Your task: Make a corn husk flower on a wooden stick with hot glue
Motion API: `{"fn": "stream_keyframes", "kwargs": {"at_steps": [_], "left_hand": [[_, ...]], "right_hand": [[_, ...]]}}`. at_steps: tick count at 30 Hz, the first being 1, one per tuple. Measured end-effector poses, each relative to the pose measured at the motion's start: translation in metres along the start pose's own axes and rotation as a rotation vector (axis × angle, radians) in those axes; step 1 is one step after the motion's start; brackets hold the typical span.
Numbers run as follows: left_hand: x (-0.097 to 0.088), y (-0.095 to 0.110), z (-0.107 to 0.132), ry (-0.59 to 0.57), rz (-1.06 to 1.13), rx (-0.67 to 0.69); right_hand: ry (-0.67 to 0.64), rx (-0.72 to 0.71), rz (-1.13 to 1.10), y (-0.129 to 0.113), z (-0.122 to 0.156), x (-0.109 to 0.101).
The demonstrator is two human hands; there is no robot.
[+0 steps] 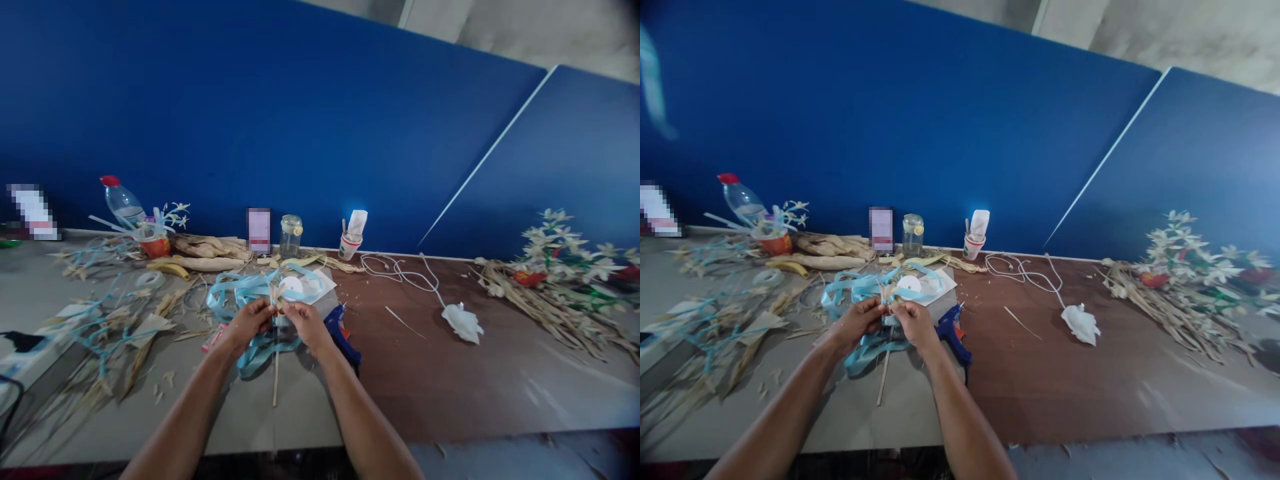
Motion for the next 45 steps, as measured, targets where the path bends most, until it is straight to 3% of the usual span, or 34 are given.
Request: {"fn": "stream_keyframes", "kwargs": {"at_steps": [5, 8, 13, 16, 19, 24, 28, 40, 45], "left_hand": [[-0.004, 0.000, 0.000, 0.020, 0.118, -0.048], [-0.008, 0.001, -0.001, 0.039, 0.183, -0.048], [-0.023, 0.004, -0.006, 0.241, 0.423, 0.006], [-0.030, 0.001, -0.008, 0.339, 0.501, 0.018], [-0.038, -0.002, -0.010, 0.411, 0.509, 0.052], [-0.045, -0.008, -0.012, 0.520, 0.435, 0.063], [-0.044, -0.008, -0.013, 0.528, 0.413, 0.080], [-0.041, -0.013, -0.016, 0.515, 0.350, 0.040], [-0.041, -0.012, -0.014, 0.521, 0.326, 0.043]], "right_hand": [[0.212, -0.012, -0.092, -0.002, -0.006, -0.015], [0.261, 0.002, -0.083, -0.004, -0.005, -0.020], [0.304, -0.091, 0.027, -0.036, -0.008, -0.020], [0.334, -0.215, 0.208, -0.064, -0.026, -0.011], [0.304, -0.382, 0.453, -0.081, -0.058, 0.012], [0.121, -0.563, 0.870, -0.063, -0.110, 0.068], [0.037, -0.626, 1.061, -0.043, -0.136, 0.094], [-0.046, -0.608, 1.210, -0.019, -0.174, 0.114], [-0.028, -0.550, 1.122, -0.025, -0.176, 0.114]]}}
Point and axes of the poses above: each hand's wrist, its own z-axis away from the middle knuckle, its own x-axis out of the palm, y = z × x, the point moved 6 cm from there along -z, towards the middle knuckle, and after that the axes turned 12 degrees about y, right-handed, at the moved point
